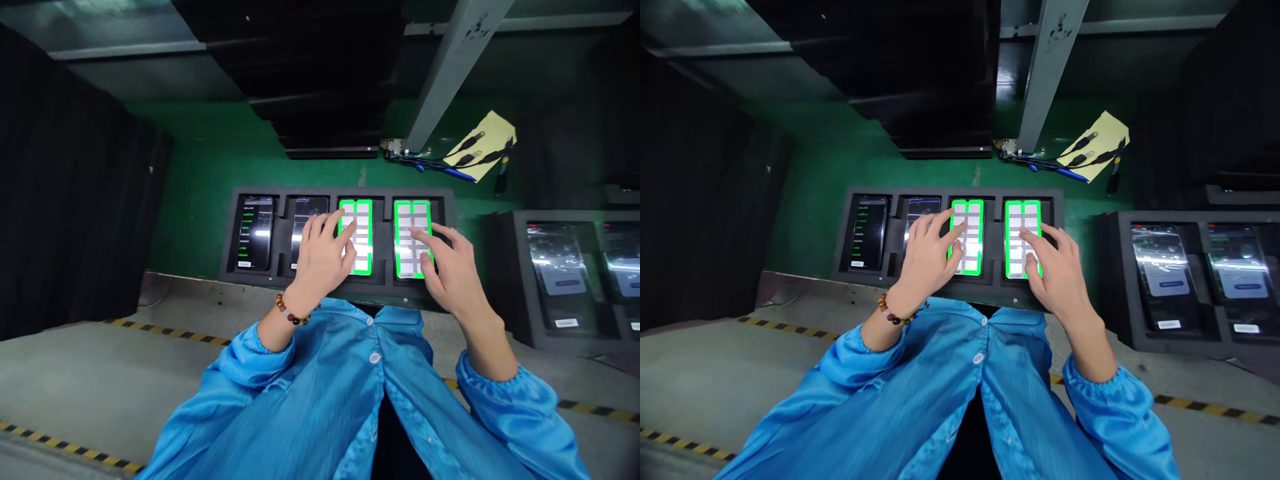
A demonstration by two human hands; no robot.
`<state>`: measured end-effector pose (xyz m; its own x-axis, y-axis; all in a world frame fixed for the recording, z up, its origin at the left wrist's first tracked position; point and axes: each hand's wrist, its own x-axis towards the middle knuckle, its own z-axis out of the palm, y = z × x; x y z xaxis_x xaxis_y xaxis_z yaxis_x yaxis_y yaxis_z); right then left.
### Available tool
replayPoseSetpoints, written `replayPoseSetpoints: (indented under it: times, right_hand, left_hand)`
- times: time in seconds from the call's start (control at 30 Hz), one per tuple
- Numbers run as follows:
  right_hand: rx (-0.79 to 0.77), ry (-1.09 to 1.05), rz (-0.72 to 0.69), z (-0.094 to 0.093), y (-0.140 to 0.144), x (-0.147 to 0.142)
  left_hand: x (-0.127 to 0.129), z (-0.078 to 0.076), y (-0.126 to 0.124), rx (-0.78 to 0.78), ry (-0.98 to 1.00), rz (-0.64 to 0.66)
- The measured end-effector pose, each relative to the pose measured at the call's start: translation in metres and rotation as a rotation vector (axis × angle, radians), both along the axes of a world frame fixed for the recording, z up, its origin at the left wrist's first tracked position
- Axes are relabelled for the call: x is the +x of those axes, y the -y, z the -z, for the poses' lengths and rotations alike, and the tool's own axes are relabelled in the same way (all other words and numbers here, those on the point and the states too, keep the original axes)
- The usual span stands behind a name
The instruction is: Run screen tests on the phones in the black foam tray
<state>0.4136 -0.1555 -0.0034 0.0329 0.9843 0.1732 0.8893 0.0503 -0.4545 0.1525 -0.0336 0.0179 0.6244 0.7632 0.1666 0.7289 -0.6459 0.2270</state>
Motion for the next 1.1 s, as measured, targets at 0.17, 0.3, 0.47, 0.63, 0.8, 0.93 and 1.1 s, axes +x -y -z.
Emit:
replayPoseSetpoints:
  times: [0.17, 0.3, 0.47, 0.63, 0.8, 0.93, 1.1]
  right_hand:
    - [-0.001, -0.026, -0.013, -0.001, 0.025, -0.005]
    - [0.010, -0.039, -0.026, 0.000, 0.041, -0.008]
    - [0.011, -0.039, -0.057, 0.000, 0.058, -0.007]
    - [0.030, -0.066, -0.107, 0.001, 0.072, -0.004]
    - [0.063, -0.075, -0.100, 0.002, 0.072, -0.004]
    - [0.066, -0.070, -0.112, 0.001, 0.067, -0.004]
    - [0.065, -0.072, -0.131, 0.002, 0.069, -0.002]
  left_hand:
    - [-0.014, 0.001, 0.022, -0.022, 0.029, 0.032]
    - [-0.024, 0.004, 0.038, -0.027, 0.095, 0.049]
    - [-0.033, 0.010, 0.049, -0.033, 0.173, 0.060]
    - [-0.039, 0.014, 0.055, -0.027, 0.206, 0.075]
    - [-0.039, 0.017, 0.054, 0.039, 0.287, 0.123]
    - [-0.040, 0.016, 0.052, 0.048, 0.282, 0.150]
    - [-0.044, 0.015, 0.053, 0.035, 0.254, 0.176]
